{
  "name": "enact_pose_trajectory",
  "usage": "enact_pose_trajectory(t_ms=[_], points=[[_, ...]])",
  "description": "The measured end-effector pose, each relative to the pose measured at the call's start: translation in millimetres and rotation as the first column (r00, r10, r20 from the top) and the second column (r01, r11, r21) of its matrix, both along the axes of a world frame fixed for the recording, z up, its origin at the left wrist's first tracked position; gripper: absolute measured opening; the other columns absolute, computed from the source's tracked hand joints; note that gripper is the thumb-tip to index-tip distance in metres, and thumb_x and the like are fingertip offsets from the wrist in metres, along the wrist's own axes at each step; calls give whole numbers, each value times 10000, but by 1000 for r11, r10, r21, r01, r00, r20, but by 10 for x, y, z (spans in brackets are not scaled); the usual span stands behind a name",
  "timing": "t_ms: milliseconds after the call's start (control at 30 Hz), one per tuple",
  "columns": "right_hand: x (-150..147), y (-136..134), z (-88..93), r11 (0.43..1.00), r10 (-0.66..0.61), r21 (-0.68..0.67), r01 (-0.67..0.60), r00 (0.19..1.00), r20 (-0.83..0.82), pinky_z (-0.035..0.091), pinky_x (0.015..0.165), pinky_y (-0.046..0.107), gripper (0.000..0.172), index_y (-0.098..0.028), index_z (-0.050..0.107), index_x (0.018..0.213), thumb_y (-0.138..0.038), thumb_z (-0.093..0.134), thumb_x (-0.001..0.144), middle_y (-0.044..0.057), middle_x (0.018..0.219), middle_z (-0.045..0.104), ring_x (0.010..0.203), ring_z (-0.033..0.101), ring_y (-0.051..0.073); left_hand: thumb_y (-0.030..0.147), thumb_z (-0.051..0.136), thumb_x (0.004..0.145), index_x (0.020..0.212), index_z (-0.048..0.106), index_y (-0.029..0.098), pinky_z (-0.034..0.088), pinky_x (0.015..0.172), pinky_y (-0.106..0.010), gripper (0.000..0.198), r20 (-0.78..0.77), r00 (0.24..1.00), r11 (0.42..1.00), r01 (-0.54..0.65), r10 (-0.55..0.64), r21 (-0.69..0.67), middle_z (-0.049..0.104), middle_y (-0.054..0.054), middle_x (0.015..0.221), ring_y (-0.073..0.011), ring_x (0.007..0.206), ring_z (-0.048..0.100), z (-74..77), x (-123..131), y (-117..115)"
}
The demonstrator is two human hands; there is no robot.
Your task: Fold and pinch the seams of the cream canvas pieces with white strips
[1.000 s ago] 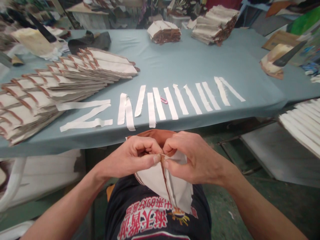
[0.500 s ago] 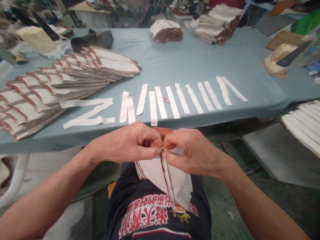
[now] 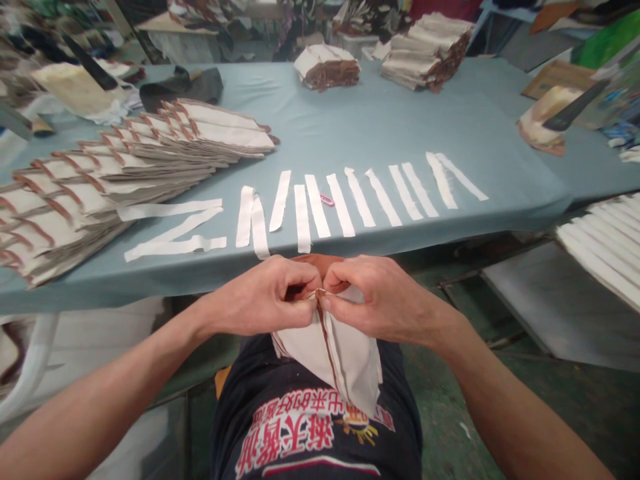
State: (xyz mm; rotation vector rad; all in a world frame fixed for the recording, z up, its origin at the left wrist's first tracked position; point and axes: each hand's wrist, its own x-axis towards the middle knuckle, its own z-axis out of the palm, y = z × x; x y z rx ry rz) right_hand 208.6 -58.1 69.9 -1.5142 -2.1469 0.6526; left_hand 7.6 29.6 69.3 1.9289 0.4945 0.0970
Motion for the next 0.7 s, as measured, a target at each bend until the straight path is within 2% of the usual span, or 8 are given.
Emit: enact_pose_trajectory(t_ms=[100, 200, 300, 433, 500, 567, 700], points=[[8, 17, -39, 999, 31, -6, -31, 999, -34, 329, 678, 286, 140, -175, 601, 763, -213, 653, 887, -1, 760, 682, 704, 568, 141, 143, 540, 731, 647, 458, 180, 237, 499, -206, 123, 105, 990, 989, -83, 96, -121, 370, 72, 621, -73, 566, 312, -106, 10, -84], [17, 52, -68, 997, 74, -20, -76, 992, -100, 338, 673, 273, 160, -180, 574, 757, -218, 657, 889, -16, 754, 639, 696, 537, 129, 179, 553, 746, 668, 481, 176, 271, 509, -205, 106, 164, 977, 954, -83, 135, -289, 418, 65, 630, -77, 571, 341, -183, 10, -103], [21, 72, -56, 993, 87, -62, -96, 987, -137, 353, 673, 267, 133, -181, 589, 798, -240, 655, 897, -11, 793, 649, 707, 544, 130, 189, 583, 770, 688, 495, 172, 270, 511, -203, 121, 159, 980, 935, -60, 122, -350, 428, 68, 632, -76, 570, 347, -210, -12, -71], [-5, 68, 32, 992, 67, -101, -78, 991, -114, 383, 719, 277, 69, -173, 667, 935, -224, 642, 895, 24, 915, 727, 793, 624, 159, 203, 613, 822, 715, 527, 155, 272, 533, -204, 146, 119, 992, 964, -5, 38, -266, 423, 61, 666, -80, 603, 343, -186, -73, 7], [-32, 70, 74, 994, 67, -85, -72, 996, -62, 372, 705, 280, 72, -167, 668, 924, -210, 644, 872, 30, 909, 730, 772, 616, 158, 197, 610, 831, 715, 533, 150, 276, 539, -205, 148, 100, 995, 980, 15, 5, -200, 426, 58, 669, -79, 607, 347, -158, -103, 41], [-59, 82, 91, 996, 68, -64, -67, 998, 16, 334, 663, 284, 41, -166, 644, 852, -205, 632, 851, 21, 828, 699, 698, 561, 144, 174, 596, 824, 722, 545, 146, 287, 540, -201, 118, 79, 997, 992, 14, -4, -125, 441, 55, 667, -79, 607, 364, -121, -122, 59], [-93, 115, 57, 998, 59, -23, -57, 992, 114, 233, 602, 306, 174, -192, 530, 674, -213, 586, 837, -12, 647, 576, 584, 390, 119, 145, 571, 789, 734, 571, 145, 298, 525, -184, 55, 41, 999, 1000, 2, -2, 2, 450, 62, 648, -74, 591, 374, -39, -125, 62]])
